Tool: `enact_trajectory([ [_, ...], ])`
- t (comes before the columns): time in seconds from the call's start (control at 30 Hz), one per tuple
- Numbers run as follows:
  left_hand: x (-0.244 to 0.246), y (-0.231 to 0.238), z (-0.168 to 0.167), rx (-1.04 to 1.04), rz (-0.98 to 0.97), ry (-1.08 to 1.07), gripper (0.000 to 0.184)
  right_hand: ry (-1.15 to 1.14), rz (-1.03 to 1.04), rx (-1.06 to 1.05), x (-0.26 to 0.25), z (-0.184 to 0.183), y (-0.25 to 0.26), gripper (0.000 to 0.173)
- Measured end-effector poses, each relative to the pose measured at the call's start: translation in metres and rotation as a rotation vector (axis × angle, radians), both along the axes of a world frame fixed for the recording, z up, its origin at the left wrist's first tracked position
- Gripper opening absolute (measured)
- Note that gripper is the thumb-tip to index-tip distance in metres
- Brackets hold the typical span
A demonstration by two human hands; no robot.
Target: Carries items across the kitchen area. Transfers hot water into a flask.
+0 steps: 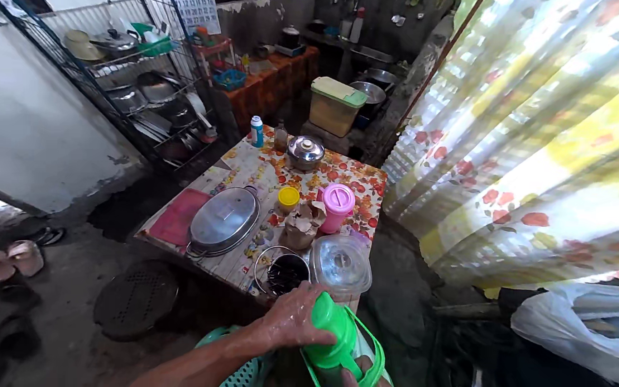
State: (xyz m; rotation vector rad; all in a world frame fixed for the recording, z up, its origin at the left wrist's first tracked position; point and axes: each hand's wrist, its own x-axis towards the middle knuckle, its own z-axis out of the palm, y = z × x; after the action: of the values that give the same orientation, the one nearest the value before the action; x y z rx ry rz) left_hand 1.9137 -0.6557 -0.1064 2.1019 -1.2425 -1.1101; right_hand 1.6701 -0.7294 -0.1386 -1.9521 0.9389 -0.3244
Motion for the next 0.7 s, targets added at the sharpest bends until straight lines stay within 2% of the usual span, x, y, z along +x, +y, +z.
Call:
enact_trajectory([
  [0.13,0.02,0.008,0.013,0.142,0.179,-0.034,0.094,0.023,0.004,-0.135,0.019,-0.004,0.011,0.051],
  [0.23,0.068,0.036,0.009,-0.09,0.412,0.217,0.084,0.025,-0.031,-0.17,0.026,-0.007,0.008,0.054],
  [0.27,0.086,0.048,0.008,-0.18,0.484,0.22,0.084,0.0,-0.045,-0.176,0.027,-0.009,0.005,0.056],
  [0.33,0.123,0.07,-0.001,-0.231,0.608,0.032,0.088,-0.035,-0.067,-0.164,0.027,-0.012,-0.005,0.059],
  [0.47,0.191,0.088,-0.078,-0.002,0.698,-0.287,0.104,0.02,-0.125,-0.08,0.029,-0.003,-0.013,0.059],
  [0.57,0.206,0.076,-0.133,0.164,0.617,-0.329,0.105,0.069,-0.138,-0.089,0.03,0.001,-0.012,0.059],
  [0.7,0.207,0.05,-0.173,0.213,0.514,-0.381,0.104,0.057,-0.155,-0.048,0.024,-0.002,-0.007,0.052],
])
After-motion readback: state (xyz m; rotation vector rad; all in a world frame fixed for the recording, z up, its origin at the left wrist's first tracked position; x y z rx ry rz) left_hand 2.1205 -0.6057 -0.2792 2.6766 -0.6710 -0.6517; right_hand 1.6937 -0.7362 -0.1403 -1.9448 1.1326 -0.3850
